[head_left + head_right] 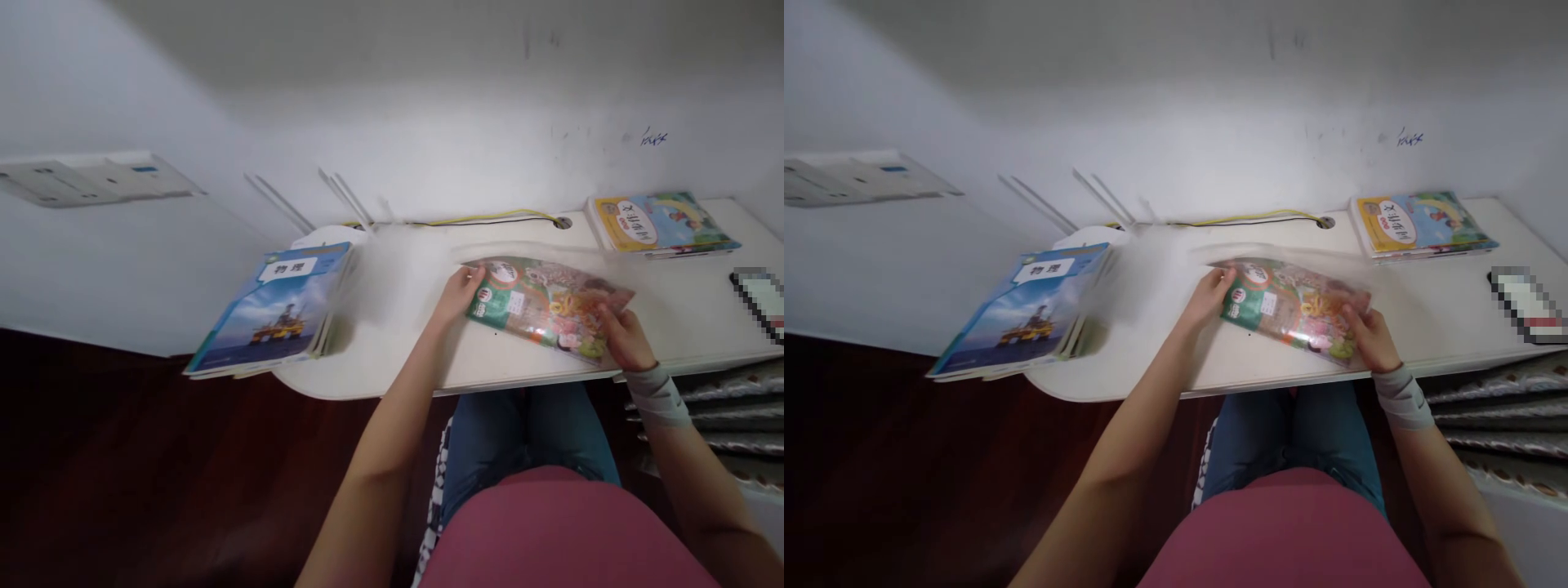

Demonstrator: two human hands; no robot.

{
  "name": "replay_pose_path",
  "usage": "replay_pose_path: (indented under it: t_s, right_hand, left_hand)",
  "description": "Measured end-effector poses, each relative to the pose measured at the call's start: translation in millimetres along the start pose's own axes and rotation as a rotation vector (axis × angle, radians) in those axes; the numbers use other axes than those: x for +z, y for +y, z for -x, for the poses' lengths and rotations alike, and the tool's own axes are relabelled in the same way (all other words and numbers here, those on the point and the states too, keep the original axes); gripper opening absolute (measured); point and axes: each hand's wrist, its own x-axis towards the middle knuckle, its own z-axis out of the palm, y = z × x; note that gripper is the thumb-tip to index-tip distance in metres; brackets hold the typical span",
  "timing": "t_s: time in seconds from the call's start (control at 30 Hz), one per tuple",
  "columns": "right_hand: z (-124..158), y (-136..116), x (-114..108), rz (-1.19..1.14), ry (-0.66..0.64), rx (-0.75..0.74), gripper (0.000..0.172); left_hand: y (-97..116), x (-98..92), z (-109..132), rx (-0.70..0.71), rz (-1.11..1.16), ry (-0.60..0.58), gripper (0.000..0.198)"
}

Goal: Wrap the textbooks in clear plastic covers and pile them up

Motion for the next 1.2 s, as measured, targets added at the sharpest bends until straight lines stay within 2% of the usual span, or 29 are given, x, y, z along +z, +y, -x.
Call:
replay_pose_path:
  t_s: [0.1,0.23,0.43,0.57,0.63,0.7,0.77,0.83,0.9,0.97,1.03,1.07,1.13,1.2]
  right_hand:
    - [-3,9,-7,-0.039,0.074,0.067,0.038]
    - [-4,11,-11,-0.101,0.032,0.17,0.036]
    - [-15,-17,-19,-0.125,0.117,0.03,0.035]
    - [-34,-15,-28,-0.055,0.17,-0.002,0.036]
    - [-46,-5,-33,0.043,0.202,0.026,0.038]
    - [-56,3,-36,0.25,0.269,0.024,0.044]
    - [-57,5,-34,0.553,0.363,-0.07,0.054]
    - [-51,-2,-22,0.875,0.396,-0.225,0.059]
    - [-39,-11,-2,1.139,0.289,-0.366,0.057]
    - [-30,-15,20,1.302,0.042,-0.476,0.053]
    - [-28,-11,32,1.37,-0.205,-0.504,0.053]
    - [-30,-6,32,1.387,-0.28,-0.477,0.054]
    - [-36,7,20,1.417,-0.302,-0.362,0.058]
    - [-40,17,-5,1.445,-0.209,-0.23,0.059]
  left_hand:
    - [2,3.4,0,0.053,-0.014,-0.029,0.051]
    - [11,6.9,0,0.07,0.098,-0.102,0.053]
    - [19,12.9,-8,-0.008,0.249,-0.121,0.045]
    - [14,10.1,-14,-0.015,0.262,-0.217,0.047]
    - [8,7.7,-15,-0.053,0.095,-0.233,0.051]
    - [2,7.6,-14,-0.041,-0.188,-0.139,0.054]
    - [-1,12.6,-10,0.073,-0.497,0.007,0.056]
    - [1,24.5,-2,0.229,-0.751,0.057,0.056]
    - [6,42.9,7,0.366,-0.934,-0.026,0.056]
    - [11,62.9,14,0.438,-1.06,-0.164,0.061]
    - [13,76.8,18,0.44,-1.146,-0.274,0.066]
    - [12,79.4,18,0.419,-1.175,-0.308,0.066]
    - [6,74.1,15,0.338,-1.207,-0.334,0.067]
    - [-2,58.3,9,0.231,-1.224,-0.284,0.069]
